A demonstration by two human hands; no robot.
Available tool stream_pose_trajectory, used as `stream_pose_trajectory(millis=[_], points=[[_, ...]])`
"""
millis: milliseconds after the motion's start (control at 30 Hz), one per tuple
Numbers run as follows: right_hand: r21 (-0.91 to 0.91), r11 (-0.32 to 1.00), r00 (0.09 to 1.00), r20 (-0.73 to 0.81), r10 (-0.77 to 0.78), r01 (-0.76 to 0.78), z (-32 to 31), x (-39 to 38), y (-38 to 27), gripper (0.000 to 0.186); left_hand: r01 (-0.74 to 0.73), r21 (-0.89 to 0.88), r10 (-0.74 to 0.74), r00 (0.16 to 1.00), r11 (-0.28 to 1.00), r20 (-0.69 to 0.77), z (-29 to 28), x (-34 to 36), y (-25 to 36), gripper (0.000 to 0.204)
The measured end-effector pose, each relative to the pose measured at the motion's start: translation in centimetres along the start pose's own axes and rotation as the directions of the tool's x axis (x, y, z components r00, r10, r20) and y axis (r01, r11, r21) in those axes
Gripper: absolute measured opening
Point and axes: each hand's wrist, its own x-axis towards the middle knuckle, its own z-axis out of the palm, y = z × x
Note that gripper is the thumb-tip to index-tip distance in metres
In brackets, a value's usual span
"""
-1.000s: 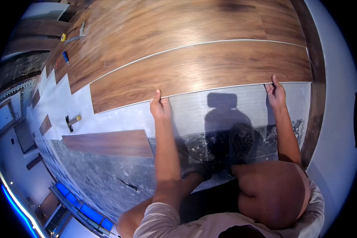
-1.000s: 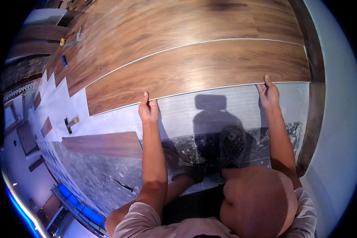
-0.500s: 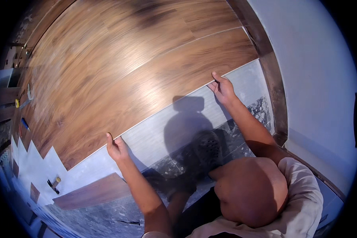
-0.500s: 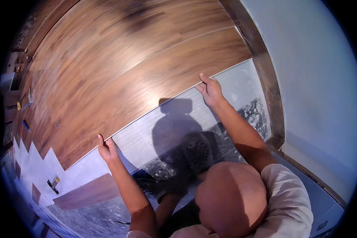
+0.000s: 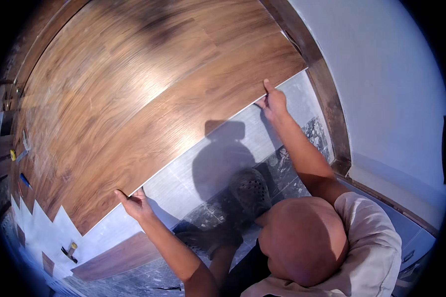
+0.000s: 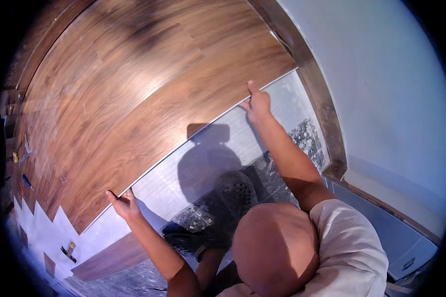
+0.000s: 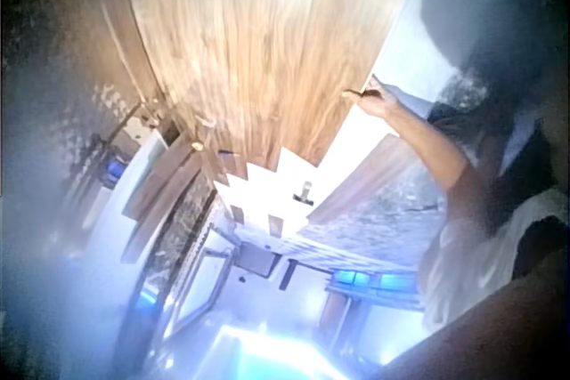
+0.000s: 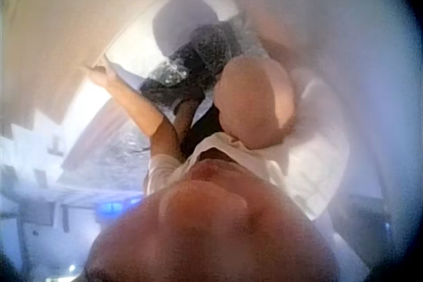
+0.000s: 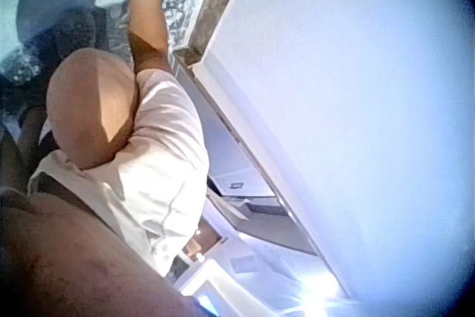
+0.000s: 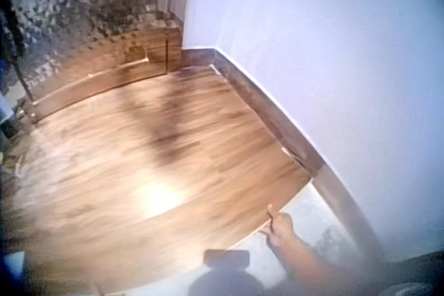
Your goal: The person installs wood-patterned flooring planks by positioning them on an underlayment, marking cuts with a pencil and square, and tapping them into place using a hammer.
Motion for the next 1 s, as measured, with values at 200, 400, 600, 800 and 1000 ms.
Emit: stream_pose_trajectory(millis=[200,400,600,800,1000], points=[[-0.111,0.994,0.993,-0.119,-0.024,0.011,1.3,2.4,1.7,0.039,0.052,0.077,-0.039,0.986,0.996,-0.165,-1.4,0.6,0.7,0.052],[-0.164,0.986,0.999,-0.013,-0.032,0.029,-3.8,6.0,-0.4,0.042,0.111,0.045,-0.102,0.981,0.993,-0.163,-1.5,2.6,0.9,0.048],[-0.089,0.996,0.999,-0.027,-0.026,0.023,-5.8,8.1,-0.2,0.031,-0.017,0.052,0.029,0.971,0.999,-0.236,-4.4,4.3,4.9,0.044],[-0.028,1.0,1.0,-0.019,-0.002,0.002,-5.5,8.0,0.5,0.03,-0.029,0.095,0.049,0.973,0.995,-0.224,-5.0,4.1,4.7,0.044],[0.012,1.0,1.0,-0.012,-0.017,0.017,-6.5,9.8,0.6,0.029,-0.031,0.138,0.062,0.971,0.99,-0.229,-4.1,3.6,4.3,0.046]])
